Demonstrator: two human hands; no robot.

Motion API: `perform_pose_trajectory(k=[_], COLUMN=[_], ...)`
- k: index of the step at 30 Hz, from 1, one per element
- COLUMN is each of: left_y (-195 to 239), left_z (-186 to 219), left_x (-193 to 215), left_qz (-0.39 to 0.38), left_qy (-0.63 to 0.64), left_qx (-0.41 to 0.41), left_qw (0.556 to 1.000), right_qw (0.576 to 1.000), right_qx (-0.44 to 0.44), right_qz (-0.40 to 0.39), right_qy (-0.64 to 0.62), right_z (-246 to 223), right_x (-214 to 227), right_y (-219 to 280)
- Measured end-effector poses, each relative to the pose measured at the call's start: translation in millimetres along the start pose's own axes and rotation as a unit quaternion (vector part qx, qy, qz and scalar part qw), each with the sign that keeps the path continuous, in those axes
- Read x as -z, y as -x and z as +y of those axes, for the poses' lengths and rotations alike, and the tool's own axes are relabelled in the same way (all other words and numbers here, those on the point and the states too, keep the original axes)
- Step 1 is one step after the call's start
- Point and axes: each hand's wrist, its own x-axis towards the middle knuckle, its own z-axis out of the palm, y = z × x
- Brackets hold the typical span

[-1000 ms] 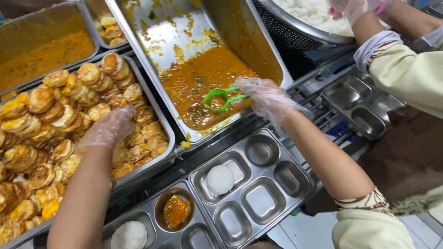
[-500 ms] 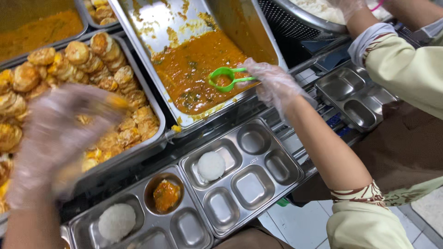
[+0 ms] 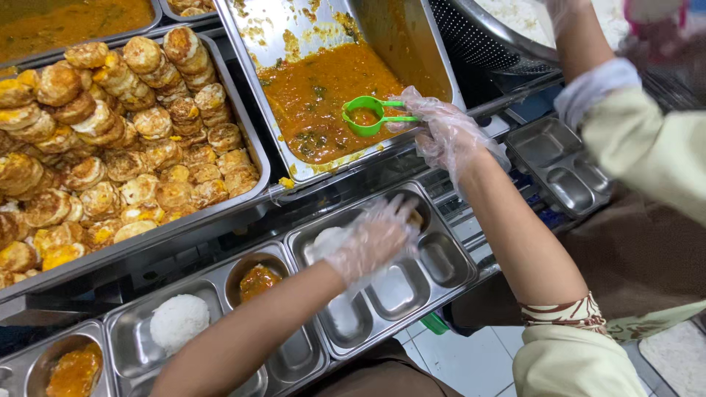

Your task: The person assembles meals on compartmentalized metal trays by scooping rice, placing a fried egg, and adding curry sauce. The person repeats this process for multiple trays in a continuous assembly line.

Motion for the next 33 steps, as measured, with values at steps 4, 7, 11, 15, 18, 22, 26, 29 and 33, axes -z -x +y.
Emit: perform_pose_trajectory(k=[4, 7, 11, 15, 18, 22, 26, 29, 33], left_y=[74, 129, 170, 191, 205, 210, 209, 207, 207], left_z=[43, 62, 72, 82, 88, 96, 98, 99, 99], left_x=[20, 44, 52, 39, 32, 25, 23, 23, 26], left_qz=[-0.015, -0.272, -0.273, -0.249, -0.240, -0.236, -0.234, -0.233, -0.234], left_qy=[0.090, 0.257, 0.210, 0.191, 0.190, 0.189, 0.189, 0.187, 0.184], left_qx=[-0.051, 0.141, 0.244, 0.291, 0.310, 0.322, 0.322, 0.327, 0.329], left_qw=[0.995, 0.917, 0.906, 0.904, 0.900, 0.897, 0.898, 0.897, 0.896], right_qw=[0.999, 0.999, 0.998, 0.987, 0.940, 0.919, 0.861, 0.845, 0.779], right_qx=[0.018, 0.020, 0.008, 0.039, 0.207, 0.211, 0.299, 0.338, 0.431], right_qz=[-0.009, -0.007, 0.017, 0.108, 0.113, 0.117, 0.108, 0.106, 0.116], right_qy=[-0.028, -0.040, -0.063, 0.113, 0.246, 0.312, 0.397, 0.401, 0.440], right_z=[9, 22, 51, 93, 120, 142, 151, 152, 152], right_x=[11, 26, 40, 42, 39, 42, 42, 38, 38], right_y=[3, 11, 41, 80, 94, 102, 99, 90, 89])
